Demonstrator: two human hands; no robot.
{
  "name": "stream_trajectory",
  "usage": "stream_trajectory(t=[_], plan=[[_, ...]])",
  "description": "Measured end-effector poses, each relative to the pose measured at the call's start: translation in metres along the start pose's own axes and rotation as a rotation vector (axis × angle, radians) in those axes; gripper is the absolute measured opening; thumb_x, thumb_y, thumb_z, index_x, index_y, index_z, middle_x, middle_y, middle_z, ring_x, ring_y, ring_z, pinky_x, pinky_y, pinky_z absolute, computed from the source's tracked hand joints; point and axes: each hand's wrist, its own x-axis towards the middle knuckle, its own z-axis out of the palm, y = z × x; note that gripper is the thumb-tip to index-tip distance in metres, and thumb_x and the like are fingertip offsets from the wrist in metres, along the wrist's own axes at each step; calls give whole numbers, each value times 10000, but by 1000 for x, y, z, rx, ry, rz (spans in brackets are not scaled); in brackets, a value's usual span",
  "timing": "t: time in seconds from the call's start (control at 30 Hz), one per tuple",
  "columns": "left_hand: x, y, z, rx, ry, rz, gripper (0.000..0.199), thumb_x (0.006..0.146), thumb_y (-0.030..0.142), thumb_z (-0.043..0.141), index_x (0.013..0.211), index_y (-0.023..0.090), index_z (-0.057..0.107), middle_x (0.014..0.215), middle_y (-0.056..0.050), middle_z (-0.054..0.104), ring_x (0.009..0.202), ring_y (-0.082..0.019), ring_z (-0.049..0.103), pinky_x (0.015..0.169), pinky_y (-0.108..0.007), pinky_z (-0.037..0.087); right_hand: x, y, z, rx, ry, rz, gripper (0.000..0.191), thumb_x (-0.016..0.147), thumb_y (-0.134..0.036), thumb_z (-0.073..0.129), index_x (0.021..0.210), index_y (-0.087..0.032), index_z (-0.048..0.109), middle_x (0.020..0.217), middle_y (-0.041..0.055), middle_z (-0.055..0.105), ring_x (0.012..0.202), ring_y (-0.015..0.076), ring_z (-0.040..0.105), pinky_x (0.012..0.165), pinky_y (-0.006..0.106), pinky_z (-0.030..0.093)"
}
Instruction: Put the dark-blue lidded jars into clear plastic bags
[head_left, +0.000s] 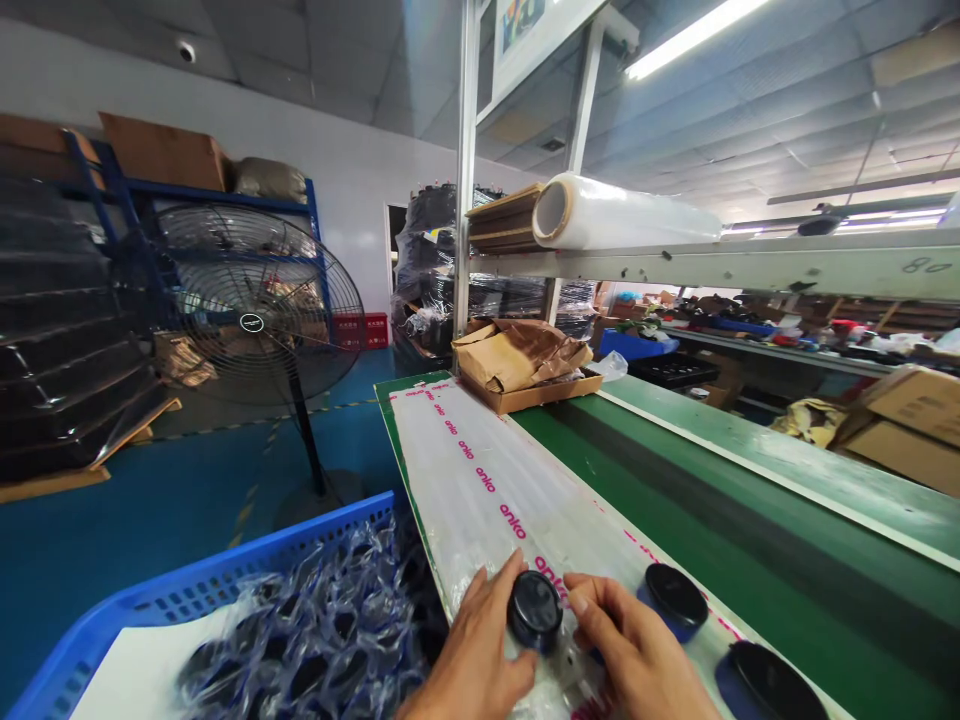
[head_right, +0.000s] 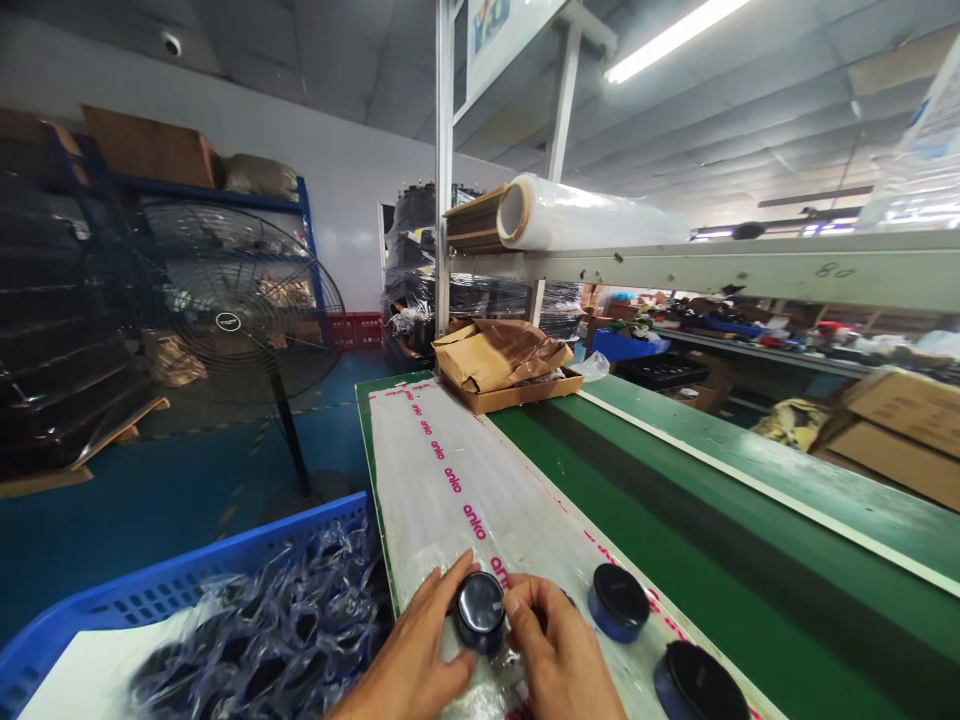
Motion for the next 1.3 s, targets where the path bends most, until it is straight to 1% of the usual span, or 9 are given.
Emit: stream_trajectory(t=[0.1, 0.17, 0.33, 0.43, 0.5, 0.67, 0.8, 1.1, 1.3], plan=[[2, 2, 7, -56, 138, -23, 806, 618, 60, 693, 1395, 198, 526, 1344, -91, 620, 1303, -300, 524, 1152, -480, 379, 1, 5, 3, -22, -23, 10, 433, 870, -626, 524, 877, -205, 623, 807, 41, 659, 772, 232, 599, 685, 315, 450], [4, 3, 13, -60, 215, -11, 725, 573, 54, 745, 1272, 179, 604, 1224, -82, 651, 1168, -278, 599, 1054, -428, 464, 4, 7, 5, -38, -44, 14, 444, 860, -641, 533, 858, -206, 621, 787, 36, 646, 765, 231, 596, 689, 316, 448], [5, 3, 25, -63, 307, 11, 639, 546, 34, 767, 1146, 197, 621, 1122, -55, 658, 1065, -260, 621, 957, -402, 487, 14, 7, 6, -66, -126, -15, 443, 853, -635, 540, 763, -203, 567, 708, 15, 576, 694, 198, 544, 656, 305, 415], [5, 4, 30, -27, 384, 6, 488, 564, 140, 832, 1006, 207, 634, 1007, -42, 663, 960, -269, 634, 857, -407, 497, 19, 7, 9, -101, -149, 1, 453, 843, -647, 528, 748, -205, 552, 627, -16, 520, 576, 163, 467, 554, 285, 342], [5, 5, 33, 11, 441, 4, 481, 573, 216, 853, 996, 204, 624, 979, -47, 652, 933, -279, 630, 835, -420, 490, 21, 7, 11, -118, -148, 5, 461, 830, -660, 542, 749, -206, 565, 609, -16, 530, 559, 162, 474, 532, 279, 331], [5, 6, 37, 83, 435, 2, 380, 613, 250, 801, 936, 217, 604, 935, -39, 629, 899, -273, 624, 797, -400, 475, 23, 10, 17, -109, -134, 18, 489, 808, -687, 557, 742, -204, 584, 587, -14, 531, 538, 160, 491, 519, 272, 369], [5, 4, 40, 83, 493, -38, 444, 579, 275, 830, 930, 221, 564, 918, -38, 629, 883, -278, 625, 772, -385, 467, 24, 12, 16, -141, -132, 5, 479, 807, -670, 574, 736, -197, 594, 630, 5, 578, 569, 170, 526, 528, 273, 392], [4, 6, 38, 77, 454, -45, 477, 573, 294, 880, 926, 222, 567, 910, -29, 634, 877, -277, 623, 788, -395, 465, 32, 6, 9, -278, -231, 50, 363, 865, -540, 527, 753, -198, 578, 595, -27, 510, 562, 153, 452, 543, 280, 323], [5, 4, 40, 70, 464, -25, 458, 577, 284, 870, 917, 229, 568, 922, -35, 638, 896, -280, 627, 800, -397, 473, 33, 10, 14, -297, -206, 41, 385, 853, -572, 497, 745, -209, 569, 628, -16, 521, 593, 170, 473, 540, 288, 310]])
